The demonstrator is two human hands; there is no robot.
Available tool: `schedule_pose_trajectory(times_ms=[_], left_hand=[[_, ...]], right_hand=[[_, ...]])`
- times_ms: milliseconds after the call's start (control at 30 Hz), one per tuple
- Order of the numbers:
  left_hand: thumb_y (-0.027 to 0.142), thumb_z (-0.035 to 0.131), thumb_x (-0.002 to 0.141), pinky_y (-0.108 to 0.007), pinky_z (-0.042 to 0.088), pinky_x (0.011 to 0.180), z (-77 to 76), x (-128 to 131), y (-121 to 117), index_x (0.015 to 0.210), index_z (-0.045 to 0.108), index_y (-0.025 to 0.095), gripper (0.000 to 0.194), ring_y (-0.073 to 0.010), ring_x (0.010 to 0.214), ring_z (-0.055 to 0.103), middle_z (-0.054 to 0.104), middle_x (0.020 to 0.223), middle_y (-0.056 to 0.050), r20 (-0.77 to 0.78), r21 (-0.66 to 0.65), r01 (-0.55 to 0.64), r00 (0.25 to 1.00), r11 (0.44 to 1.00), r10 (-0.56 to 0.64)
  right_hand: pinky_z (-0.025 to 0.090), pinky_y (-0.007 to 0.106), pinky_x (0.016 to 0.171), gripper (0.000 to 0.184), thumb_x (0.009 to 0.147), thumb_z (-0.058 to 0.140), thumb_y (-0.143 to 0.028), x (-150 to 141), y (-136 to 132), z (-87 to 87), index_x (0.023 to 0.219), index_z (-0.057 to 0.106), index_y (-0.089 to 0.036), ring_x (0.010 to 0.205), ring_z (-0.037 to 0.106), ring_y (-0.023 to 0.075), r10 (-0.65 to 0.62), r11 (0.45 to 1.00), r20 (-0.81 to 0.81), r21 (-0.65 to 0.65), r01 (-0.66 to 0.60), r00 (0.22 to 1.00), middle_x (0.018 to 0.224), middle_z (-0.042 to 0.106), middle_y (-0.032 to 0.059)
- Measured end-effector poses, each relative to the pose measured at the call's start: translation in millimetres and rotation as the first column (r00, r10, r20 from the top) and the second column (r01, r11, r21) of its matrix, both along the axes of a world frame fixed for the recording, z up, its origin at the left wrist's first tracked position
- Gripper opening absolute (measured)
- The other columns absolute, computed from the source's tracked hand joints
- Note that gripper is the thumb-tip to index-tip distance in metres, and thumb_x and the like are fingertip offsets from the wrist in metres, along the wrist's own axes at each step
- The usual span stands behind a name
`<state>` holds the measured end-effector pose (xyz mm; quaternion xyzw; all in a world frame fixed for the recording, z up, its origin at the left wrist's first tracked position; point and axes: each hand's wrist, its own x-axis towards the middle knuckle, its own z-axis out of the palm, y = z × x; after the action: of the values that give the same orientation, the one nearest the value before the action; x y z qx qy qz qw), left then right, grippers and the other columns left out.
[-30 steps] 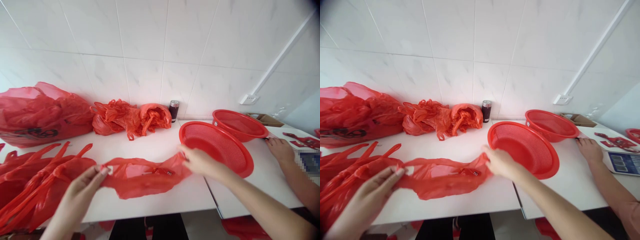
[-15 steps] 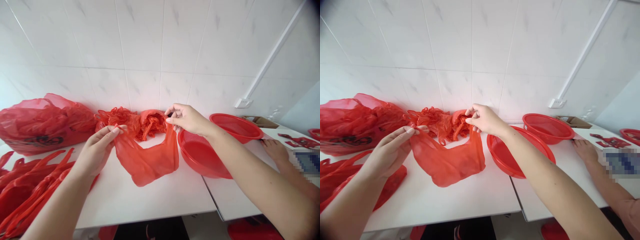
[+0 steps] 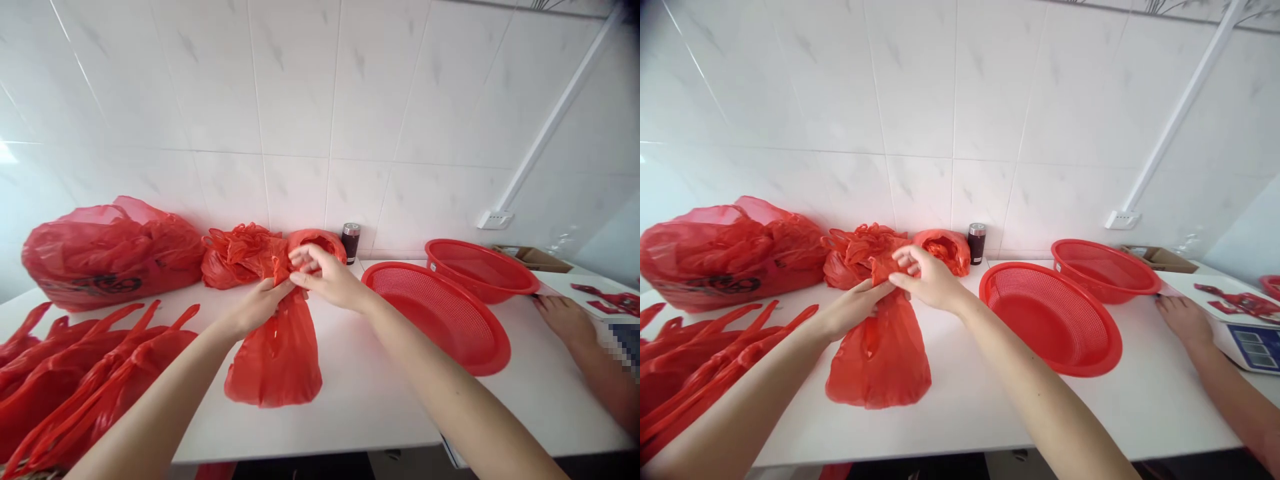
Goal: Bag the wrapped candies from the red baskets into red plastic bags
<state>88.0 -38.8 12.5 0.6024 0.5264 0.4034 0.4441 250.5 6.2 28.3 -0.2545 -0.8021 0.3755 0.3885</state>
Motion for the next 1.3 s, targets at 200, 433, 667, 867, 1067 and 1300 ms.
schedule_pose_trajectory(times_ms=[200,433,667,867,1067,1300], left_hand=[[0.054,0.049,0.086,-0.025,0.039,0.048,-17.1,-13.3,-7.3,0.076,0.058,0.017,0.039,-0.0107,0.045,0.047,0.053,0.054,0.003,0.146,-0.082,0.048,0.989,0.995,-0.036],[0.039,0.061,0.083,-0.031,0.048,0.077,-10.8,-21.6,-20.1,0.081,0.070,0.019,0.022,-0.0203,0.084,0.062,0.069,0.085,-0.005,0.036,0.010,0.276,0.961,0.961,-0.276],[0.010,0.053,0.073,-0.022,0.034,0.051,-37.9,-13.7,-14.5,0.073,0.057,0.019,0.010,-0.0087,0.051,0.039,0.047,0.058,0.006,-0.228,0.182,0.251,0.951,0.951,-0.208],[-0.002,0.039,0.063,-0.021,0.033,0.052,-61.6,1.8,-13.1,0.073,0.045,0.021,0.026,-0.0093,0.051,0.044,0.052,0.063,0.004,-0.380,0.474,0.049,0.912,0.879,0.153],[-0.001,0.043,0.071,-0.027,0.047,0.073,-67.7,0.7,-19.9,0.101,0.059,0.023,0.042,-0.0172,0.089,0.061,0.057,0.111,-0.007,-0.377,0.516,0.101,0.918,0.850,0.120],[0.008,0.050,0.077,-0.032,0.054,0.066,-80.1,0.6,-30.4,0.127,0.057,0.034,0.056,-0.0122,0.072,0.060,0.039,0.135,-0.010,-0.300,0.444,0.020,0.946,0.896,0.127]], right_hand=[[0.047,0.027,0.072,0.009,0.087,0.055,-0.027,14.0,-23.2,-36.0,0.084,0.052,-0.019,0.074,0.055,0.0104,0.002,0.989,-0.103,-0.148,-0.017,0.995,0.079,0.055,-0.0023],[0.041,0.030,0.093,0.016,0.091,0.053,-0.037,16.3,-61.4,-31.6,0.098,0.058,-0.023,0.098,0.056,0.0144,0.011,0.994,-0.114,-0.103,-0.023,0.993,0.100,0.062,0.0014],[0.042,0.032,0.087,0.034,0.096,0.037,-0.045,2.0,-20.2,-83.0,0.121,0.051,-0.026,0.088,0.058,0.0148,-0.075,0.960,-0.076,-0.277,0.051,0.994,0.085,0.060,-0.0006],[0.045,0.026,0.067,0.033,0.090,0.051,-0.043,0.1,-24.2,-93.4,0.118,0.054,-0.026,0.068,0.057,0.0124,0.065,0.800,-0.229,-0.569,-0.188,0.971,0.075,0.058,-0.0029],[0.046,0.028,0.078,0.026,0.084,0.061,-0.044,7.0,-25.1,-100.3,0.084,0.061,-0.017,0.073,0.057,0.0121,0.044,0.771,-0.305,-0.595,-0.226,0.951,0.078,0.060,-0.0003],[0.049,0.029,0.075,0.037,0.085,0.061,-0.042,-0.9,-29.6,-106.0,0.117,0.052,-0.027,0.075,0.061,0.0126,-0.034,0.696,-0.428,-0.659,-0.286,0.903,0.088,0.062,-0.0015]])
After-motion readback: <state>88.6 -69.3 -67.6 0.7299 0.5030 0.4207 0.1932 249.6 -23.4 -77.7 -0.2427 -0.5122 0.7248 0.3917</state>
